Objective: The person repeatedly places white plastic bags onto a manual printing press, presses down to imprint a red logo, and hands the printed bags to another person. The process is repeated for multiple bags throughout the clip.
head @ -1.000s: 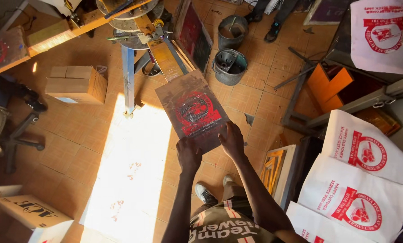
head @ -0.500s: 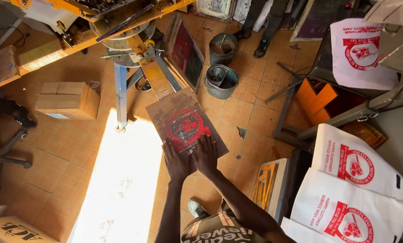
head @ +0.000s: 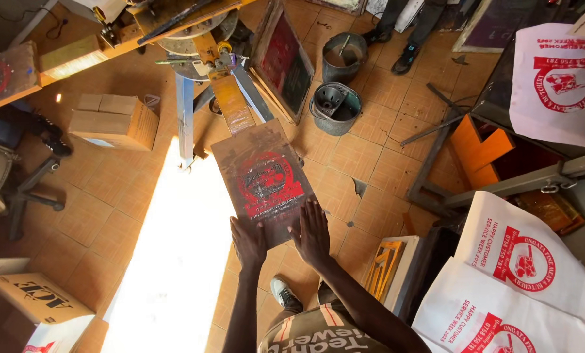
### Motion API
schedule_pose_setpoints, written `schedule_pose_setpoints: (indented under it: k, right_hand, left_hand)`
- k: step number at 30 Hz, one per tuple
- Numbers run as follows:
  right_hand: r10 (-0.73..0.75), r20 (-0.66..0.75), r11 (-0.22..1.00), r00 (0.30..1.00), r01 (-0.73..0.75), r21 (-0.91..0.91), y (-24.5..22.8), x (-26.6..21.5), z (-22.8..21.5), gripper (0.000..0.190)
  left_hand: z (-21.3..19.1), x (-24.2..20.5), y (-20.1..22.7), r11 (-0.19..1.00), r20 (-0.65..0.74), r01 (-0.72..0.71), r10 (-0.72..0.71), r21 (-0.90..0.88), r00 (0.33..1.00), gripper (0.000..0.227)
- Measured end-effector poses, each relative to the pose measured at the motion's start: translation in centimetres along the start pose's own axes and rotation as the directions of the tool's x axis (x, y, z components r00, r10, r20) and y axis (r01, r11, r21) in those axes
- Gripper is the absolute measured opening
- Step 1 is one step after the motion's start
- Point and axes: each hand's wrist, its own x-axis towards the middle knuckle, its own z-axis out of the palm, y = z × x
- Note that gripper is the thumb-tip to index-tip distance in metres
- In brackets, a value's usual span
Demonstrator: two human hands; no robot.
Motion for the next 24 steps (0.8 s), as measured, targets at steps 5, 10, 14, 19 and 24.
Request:
schedule_pose_setpoints:
  k: [5, 10, 14, 19, 24]
  right_hand:
    - [0.012, 0.025, 1.000, 1.000, -0.012, -0.004, 1.1, 3.5, 1.6, 0.067]
    - [0.065, 0.052, 0.998, 0.997, -0.064, -0.018, 1.0, 5.0, 1.9, 0.070]
    - [0.053, 0.046, 0.999, 0.998, -0.052, -0.015, 1.7, 2.9, 1.2, 0.073]
    - [0.113, 0.043, 0.991, 0.993, -0.116, 0.066, 1.9, 1.8, 1.0, 0.072]
    - [0.246, 0.170, 0.950, 0.954, -0.272, 0.152, 2.2, 4.2, 0.9, 0.087]
  left_hand:
    - [0.7, -0.4, -0.3, 0.998, 0.020, 0.055, -0.055, 0.007, 0.998, 0.094]
    - [-1.3, 0.4, 0.5, 0.986, 0.145, 0.102, -0.083, -0.128, 0.986, 0.090]
    - [-2.1, 0.7, 1.3, 0.980, 0.274, 0.178, -0.148, -0.088, 0.950, 0.083]
    - [-3.9, -0.8, 3.1, 0.995, 0.190, 0.078, -0.064, -0.066, 0.980, 0.078]
    - [-2.3, -1.1, 1.8, 0.998, 0.107, -0.063, 0.066, -0.026, 0.992, 0.071]
